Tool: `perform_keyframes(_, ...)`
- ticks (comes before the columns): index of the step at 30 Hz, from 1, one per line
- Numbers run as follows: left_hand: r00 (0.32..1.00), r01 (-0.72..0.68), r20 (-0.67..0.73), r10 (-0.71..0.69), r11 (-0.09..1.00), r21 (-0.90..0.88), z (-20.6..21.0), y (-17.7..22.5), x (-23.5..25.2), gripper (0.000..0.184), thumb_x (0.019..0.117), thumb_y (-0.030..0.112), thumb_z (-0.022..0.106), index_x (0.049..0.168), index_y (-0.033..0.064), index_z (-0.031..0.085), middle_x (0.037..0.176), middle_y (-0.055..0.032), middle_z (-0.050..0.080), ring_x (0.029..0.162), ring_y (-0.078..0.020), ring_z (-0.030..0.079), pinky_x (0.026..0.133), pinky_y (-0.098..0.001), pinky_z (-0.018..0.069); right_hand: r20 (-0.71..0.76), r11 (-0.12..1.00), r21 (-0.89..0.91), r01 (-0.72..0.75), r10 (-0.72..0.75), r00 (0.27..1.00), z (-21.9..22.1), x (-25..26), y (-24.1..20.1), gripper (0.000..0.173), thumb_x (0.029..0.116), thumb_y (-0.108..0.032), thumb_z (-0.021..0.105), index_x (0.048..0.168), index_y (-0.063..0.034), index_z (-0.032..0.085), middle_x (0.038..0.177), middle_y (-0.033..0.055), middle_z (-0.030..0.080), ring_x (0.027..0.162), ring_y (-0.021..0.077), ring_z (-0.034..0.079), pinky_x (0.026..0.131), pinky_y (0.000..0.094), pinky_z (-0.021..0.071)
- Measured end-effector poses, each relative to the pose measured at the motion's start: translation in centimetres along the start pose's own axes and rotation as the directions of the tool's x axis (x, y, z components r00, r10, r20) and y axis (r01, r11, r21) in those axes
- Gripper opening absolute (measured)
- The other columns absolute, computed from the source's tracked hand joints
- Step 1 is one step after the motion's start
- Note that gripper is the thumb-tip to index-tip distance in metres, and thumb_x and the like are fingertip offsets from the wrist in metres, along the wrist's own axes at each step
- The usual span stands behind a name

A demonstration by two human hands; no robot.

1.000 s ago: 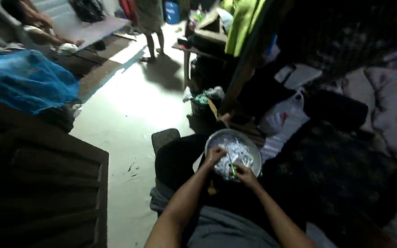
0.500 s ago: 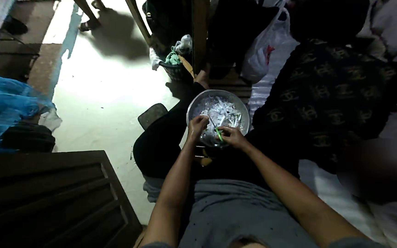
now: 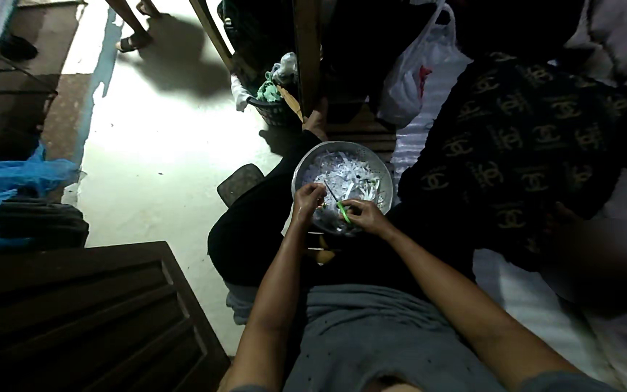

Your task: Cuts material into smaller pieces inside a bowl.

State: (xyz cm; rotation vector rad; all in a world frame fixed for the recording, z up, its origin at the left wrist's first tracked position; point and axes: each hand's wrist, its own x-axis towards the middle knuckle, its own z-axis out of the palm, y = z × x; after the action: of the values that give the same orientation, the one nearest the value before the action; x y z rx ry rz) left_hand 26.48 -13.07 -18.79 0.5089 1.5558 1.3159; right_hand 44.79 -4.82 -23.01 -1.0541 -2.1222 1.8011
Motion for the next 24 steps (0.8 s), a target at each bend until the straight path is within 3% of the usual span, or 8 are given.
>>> perform_keyframes(8,1.0,0.011,0.004,-0.01,1.0,-0.014,0.4,-0.86,0.31,0.012,0.1029,0.017,0.058,0.105,0.0072,0.065,0.082,-0.0003,0.062,0.068,-0.0075,0.058,0.067,-0.0258,0.0529,-0.009,0.997,0.04,-0.061,0.062,0.998,-0.39,0.2,-0.7,0.034,0.0957,-0.014,0.07,0.125,0.0022,0.065,0.094,0.0145,0.07,0.076,0.0162,0.065,0.078,0.0363,0.0565)
perform_keyframes(12,0.999,0.02,-0.029,-0.021,1.0,-0.007,0.23,-0.4,0.24,0.014,0.1031,0.022,0.06,0.107,0.0091,0.065,0.082,0.0004,0.061,0.069,-0.0068,0.057,0.066,-0.0254,0.0522,0.076,0.994,0.039,-0.102,0.099,0.992,-0.27,0.01,-0.88,0.042,0.0976,-0.02,0.068,0.132,0.0027,0.06,0.11,0.0183,0.068,0.09,0.0194,0.068,0.088,0.0377,0.0566)
perform_keyframes(15,0.999,0.011,-0.036,-0.01,1.0,0.024,0.27,-0.2,0.36,0.013,0.1028,0.019,0.061,0.105,0.0071,0.065,0.081,-0.0001,0.061,0.067,-0.0067,0.056,0.065,-0.0244,0.0517,0.087,0.997,0.015,-0.078,0.076,0.993,-0.32,0.09,-0.86,0.046,0.0965,-0.024,0.07,0.134,0.0017,0.059,0.111,0.0181,0.069,0.091,0.0192,0.067,0.088,0.0381,0.0554)
perform_keyframes(19,1.0,-0.01,-0.008,0.011,0.996,0.087,0.17,-0.46,0.43,0.019,0.1032,0.019,0.06,0.111,0.0037,0.065,0.089,-0.0036,0.063,0.073,-0.0088,0.058,0.07,-0.0283,0.0528,0.091,0.998,0.027,-0.064,0.062,0.994,-0.15,0.05,-0.78,0.049,0.0949,-0.022,0.071,0.136,0.0024,0.058,0.111,0.018,0.069,0.091,0.0185,0.067,0.089,0.0375,0.0554)
perform_keyframes(24,1.0,-0.002,0.001,0.001,0.996,0.087,0.33,-0.12,0.38,0.014,0.1024,0.016,0.061,0.105,0.0032,0.065,0.084,-0.0029,0.062,0.071,-0.0083,0.058,0.069,-0.0267,0.0529,0.081,0.999,0.005,-0.05,0.05,0.995,-0.17,0.04,-0.68,0.047,0.0949,-0.022,0.072,0.134,0.0009,0.06,0.109,0.0171,0.07,0.09,0.0179,0.067,0.088,0.0371,0.0555)
